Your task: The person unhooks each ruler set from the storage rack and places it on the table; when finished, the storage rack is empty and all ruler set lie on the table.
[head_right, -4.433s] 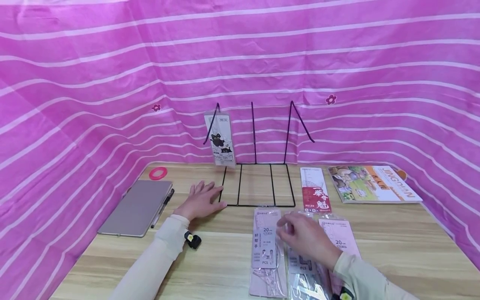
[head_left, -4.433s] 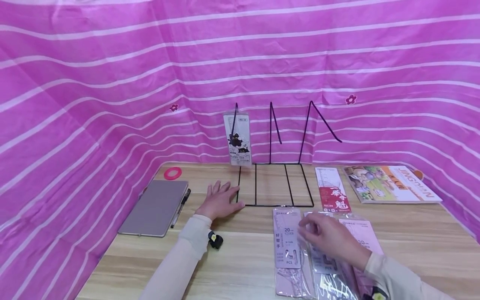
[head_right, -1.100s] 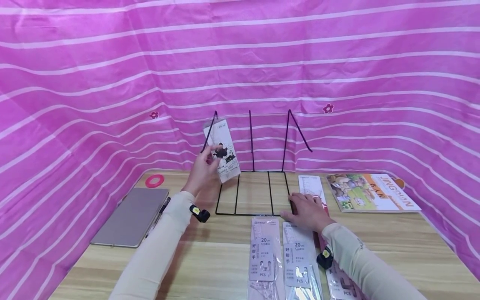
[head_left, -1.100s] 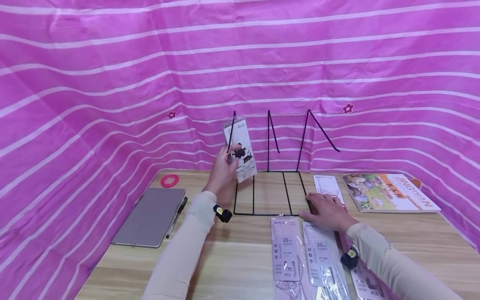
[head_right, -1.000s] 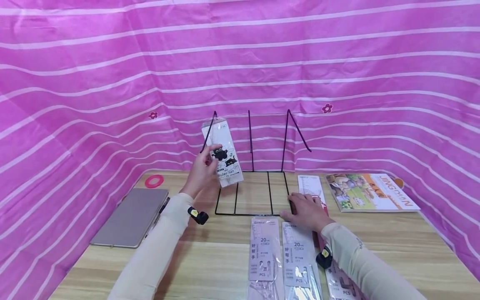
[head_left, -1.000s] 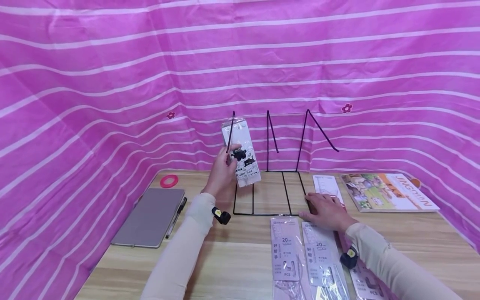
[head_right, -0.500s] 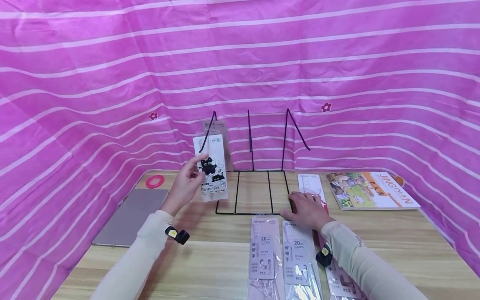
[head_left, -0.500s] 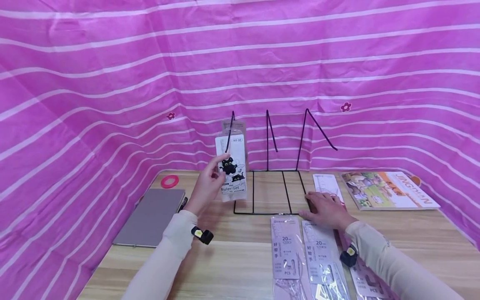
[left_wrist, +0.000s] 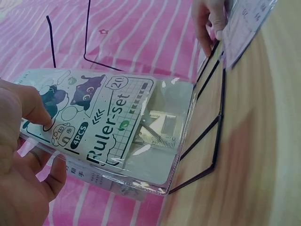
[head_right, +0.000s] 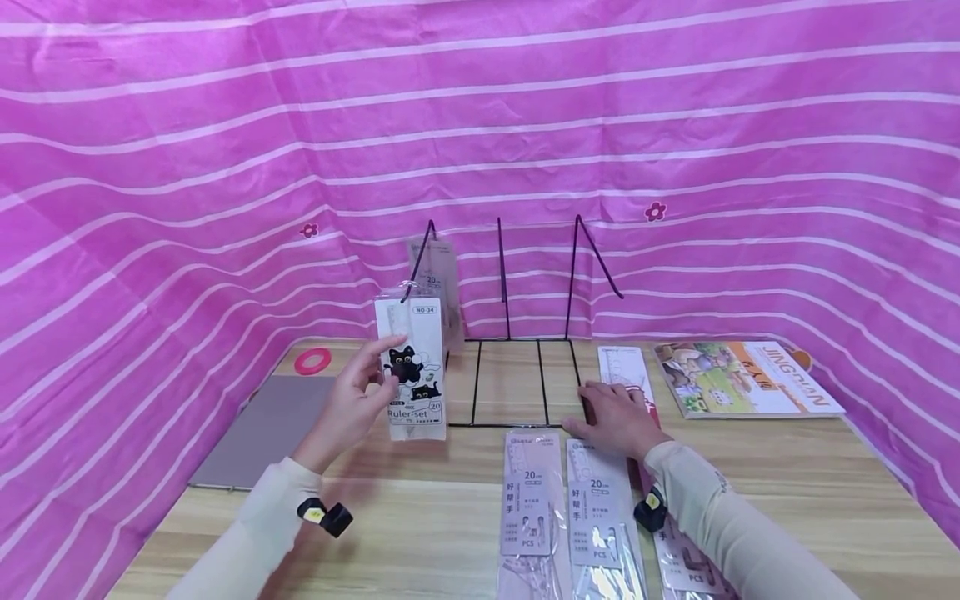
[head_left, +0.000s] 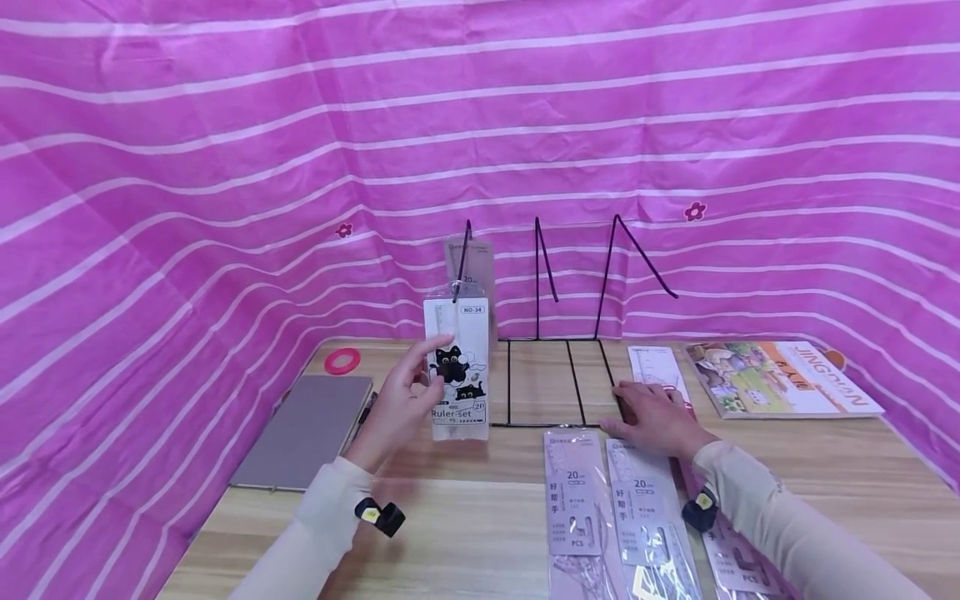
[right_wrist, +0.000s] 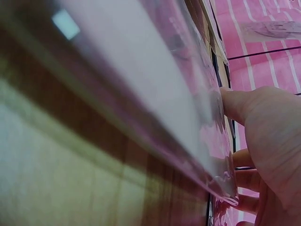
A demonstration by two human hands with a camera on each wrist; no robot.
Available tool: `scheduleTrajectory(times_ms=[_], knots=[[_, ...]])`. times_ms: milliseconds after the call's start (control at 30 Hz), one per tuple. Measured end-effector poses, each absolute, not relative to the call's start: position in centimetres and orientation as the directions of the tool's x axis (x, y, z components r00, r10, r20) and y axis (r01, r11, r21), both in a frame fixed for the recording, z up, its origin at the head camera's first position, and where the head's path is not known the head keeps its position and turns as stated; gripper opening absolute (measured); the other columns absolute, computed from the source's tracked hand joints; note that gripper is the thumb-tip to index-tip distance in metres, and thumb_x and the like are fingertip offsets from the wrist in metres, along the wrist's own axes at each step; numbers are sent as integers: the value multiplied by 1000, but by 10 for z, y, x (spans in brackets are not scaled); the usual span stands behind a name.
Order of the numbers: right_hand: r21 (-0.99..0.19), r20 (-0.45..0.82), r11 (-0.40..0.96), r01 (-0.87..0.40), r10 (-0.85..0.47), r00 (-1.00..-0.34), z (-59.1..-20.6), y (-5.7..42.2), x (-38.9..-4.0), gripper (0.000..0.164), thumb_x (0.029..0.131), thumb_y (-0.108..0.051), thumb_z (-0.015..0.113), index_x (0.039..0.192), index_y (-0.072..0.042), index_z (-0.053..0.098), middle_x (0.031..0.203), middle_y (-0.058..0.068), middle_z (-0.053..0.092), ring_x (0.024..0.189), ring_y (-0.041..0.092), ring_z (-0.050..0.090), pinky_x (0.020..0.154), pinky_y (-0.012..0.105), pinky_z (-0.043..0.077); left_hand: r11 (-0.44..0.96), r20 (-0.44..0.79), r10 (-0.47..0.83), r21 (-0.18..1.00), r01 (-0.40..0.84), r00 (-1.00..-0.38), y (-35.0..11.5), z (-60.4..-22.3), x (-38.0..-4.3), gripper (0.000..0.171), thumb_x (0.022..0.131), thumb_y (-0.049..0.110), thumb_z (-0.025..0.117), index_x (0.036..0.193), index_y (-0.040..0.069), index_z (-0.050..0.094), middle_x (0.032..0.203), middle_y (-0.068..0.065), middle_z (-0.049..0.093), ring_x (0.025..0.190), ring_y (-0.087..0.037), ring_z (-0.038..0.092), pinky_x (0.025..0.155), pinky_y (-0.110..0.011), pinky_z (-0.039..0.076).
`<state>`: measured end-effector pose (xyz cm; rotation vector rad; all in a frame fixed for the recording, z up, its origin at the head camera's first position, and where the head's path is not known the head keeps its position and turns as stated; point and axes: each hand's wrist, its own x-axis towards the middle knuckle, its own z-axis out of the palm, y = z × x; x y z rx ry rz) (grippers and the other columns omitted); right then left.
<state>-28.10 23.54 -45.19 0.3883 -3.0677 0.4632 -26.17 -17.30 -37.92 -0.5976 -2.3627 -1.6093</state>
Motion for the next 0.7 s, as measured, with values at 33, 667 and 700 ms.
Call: scheduleTrajectory(times_ms=[33, 667, 700], knots=[[-289, 51, 926, -244, -240, -969, -452, 235, -281, 83, 96, -63, 65, 153, -4, 51, 160, 24, 47, 148, 52, 38, 119, 73, 24, 319, 401, 209, 835, 449, -892, -174, -379, -259, 64, 99, 1, 63, 150, 39, 54, 125, -7, 63, 93, -25, 58, 53, -21, 50], [-305, 40, 921, -240, -240, -970, -451, 236, -282, 84, 97, -64, 64, 154, -5, 50, 162, 24, 45, 150, 51, 36, 119, 73, 23, 231, 268, 335, 906, 355, -903, -181, -385, -194, 62, 100, 14, 71, 155, 33, 48, 114, -9, 69, 101, -14, 66, 82, -26, 63], [-309, 37, 921, -238, -239, -970, -450, 236, -281, 84, 97, -63, 64, 154, -5, 50, 162, 24, 45, 150, 51, 36, 119, 73, 23, 240, 234, 340, 915, 325, -911, -180, -387, -192, 63, 100, 17, 72, 155, 33, 48, 114, -9, 68, 98, -15, 64, 76, -25, 63]])
